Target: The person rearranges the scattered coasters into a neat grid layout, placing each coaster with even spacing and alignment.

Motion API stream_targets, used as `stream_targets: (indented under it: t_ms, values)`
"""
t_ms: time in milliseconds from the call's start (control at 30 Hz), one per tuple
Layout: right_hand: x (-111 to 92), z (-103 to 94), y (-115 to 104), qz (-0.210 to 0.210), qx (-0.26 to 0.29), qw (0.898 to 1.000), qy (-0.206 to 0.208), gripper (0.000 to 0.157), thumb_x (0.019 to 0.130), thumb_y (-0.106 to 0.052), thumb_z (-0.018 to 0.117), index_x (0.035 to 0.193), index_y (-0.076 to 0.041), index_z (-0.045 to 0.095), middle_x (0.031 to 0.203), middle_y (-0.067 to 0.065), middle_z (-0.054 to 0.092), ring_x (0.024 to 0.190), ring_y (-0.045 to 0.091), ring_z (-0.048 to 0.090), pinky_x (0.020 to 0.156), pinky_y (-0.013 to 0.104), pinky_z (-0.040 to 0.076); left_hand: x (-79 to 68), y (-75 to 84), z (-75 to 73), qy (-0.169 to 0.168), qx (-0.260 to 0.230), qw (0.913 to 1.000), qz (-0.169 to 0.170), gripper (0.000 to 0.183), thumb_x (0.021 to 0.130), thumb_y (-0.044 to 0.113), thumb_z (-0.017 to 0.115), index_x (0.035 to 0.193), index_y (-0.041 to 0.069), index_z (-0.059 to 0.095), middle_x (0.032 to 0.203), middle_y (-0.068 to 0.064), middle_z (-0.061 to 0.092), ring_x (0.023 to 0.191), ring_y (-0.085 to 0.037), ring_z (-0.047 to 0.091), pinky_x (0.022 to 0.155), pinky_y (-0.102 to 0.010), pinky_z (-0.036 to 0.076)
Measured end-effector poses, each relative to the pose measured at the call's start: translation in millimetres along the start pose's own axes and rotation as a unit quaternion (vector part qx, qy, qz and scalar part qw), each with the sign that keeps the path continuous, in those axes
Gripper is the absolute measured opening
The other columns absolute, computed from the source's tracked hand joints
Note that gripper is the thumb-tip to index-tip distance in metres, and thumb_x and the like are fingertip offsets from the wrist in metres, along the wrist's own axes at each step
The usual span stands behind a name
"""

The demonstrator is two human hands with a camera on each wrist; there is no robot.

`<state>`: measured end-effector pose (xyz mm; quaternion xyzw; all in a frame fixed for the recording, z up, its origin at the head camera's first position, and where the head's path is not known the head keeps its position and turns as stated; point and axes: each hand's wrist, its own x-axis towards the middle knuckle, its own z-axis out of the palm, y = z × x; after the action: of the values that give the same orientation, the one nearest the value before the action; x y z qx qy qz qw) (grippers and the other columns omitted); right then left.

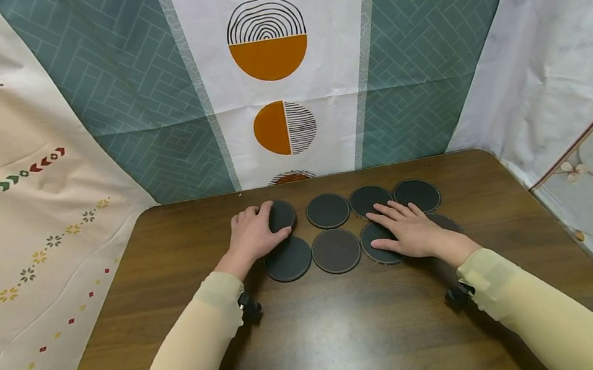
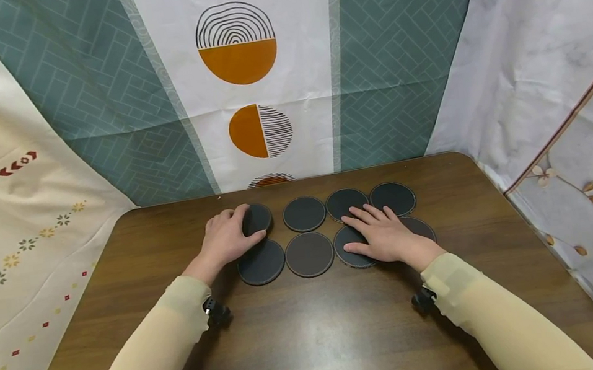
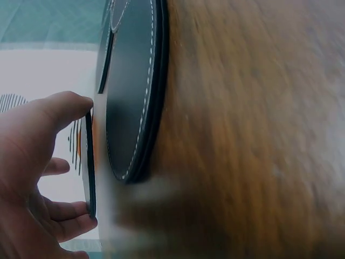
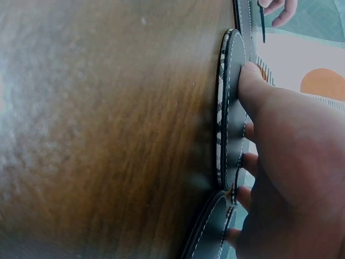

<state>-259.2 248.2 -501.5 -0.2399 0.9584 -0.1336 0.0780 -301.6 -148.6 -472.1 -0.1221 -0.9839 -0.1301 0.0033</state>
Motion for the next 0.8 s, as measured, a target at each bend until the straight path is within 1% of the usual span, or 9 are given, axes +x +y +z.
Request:
stream_targets:
  t_ms: [133,267,467,700,800]
  values:
    - [-1.7,-2.8,-3.5,-0.001,-0.005,1.000,0.001,0.086,0.108,-0.070,0.054,0.175,-0.019,0.036,0.182,0.014,0.023,0.167,0.046,0.014,0.129,0.075,0.004,3.4,4.3,1.4,0.000,-0.002,1.0000,0.001,0.085,0.100,0.057,0.074,0.167,0.011,0.046,0.152,-0.029,0.055,0.140,-0.048,0.050,0.124,-0.067,0.027]
    - [-4.1,-6.1,-7.8,-0.005,-0.006,1.000,0.005,0.086,0.108,-0.072,0.052,0.174,-0.018,0.038,0.181,0.016,0.025,0.166,0.048,0.016,0.128,0.077,0.007,6.4,7.5,2.5,-0.001,-0.002,1.0000,0.000,0.085,0.100,0.057,0.074,0.167,0.011,0.046,0.152,-0.028,0.055,0.140,-0.047,0.050,0.124,-0.067,0.028]
    - [-4.1,-5.6,-7.2,0.000,-0.007,1.000,-0.003,0.085,0.109,-0.070,0.053,0.175,-0.019,0.037,0.182,0.015,0.023,0.167,0.046,0.014,0.129,0.075,0.005,10.2,12.0,4.4,-0.013,-0.001,0.9999,-0.004,0.087,0.101,0.057,0.074,0.169,0.012,0.044,0.154,-0.028,0.054,0.141,-0.047,0.049,0.124,-0.067,0.028]
    - [-1.4,-0.9,-2.0,-0.003,0.002,1.000,0.004,0.084,0.109,-0.068,0.056,0.175,-0.018,0.037,0.182,0.015,0.024,0.167,0.045,0.014,0.129,0.075,0.004,13.1,16.2,7.7,-0.016,-0.002,0.9999,-0.006,0.087,0.100,0.057,0.075,0.169,0.013,0.045,0.154,-0.028,0.054,0.142,-0.047,0.048,0.123,-0.068,0.027]
    - [-1.8,-2.3,-3.7,-0.001,0.001,1.000,0.004,0.083,0.109,-0.065,0.058,0.174,-0.018,0.038,0.182,0.015,0.024,0.167,0.046,0.014,0.129,0.075,0.004,14.4,16.8,9.1,-0.020,-0.004,0.9998,-0.006,0.086,0.100,0.056,0.075,0.169,0.014,0.045,0.155,-0.027,0.054,0.144,-0.048,0.047,0.123,-0.069,0.026]
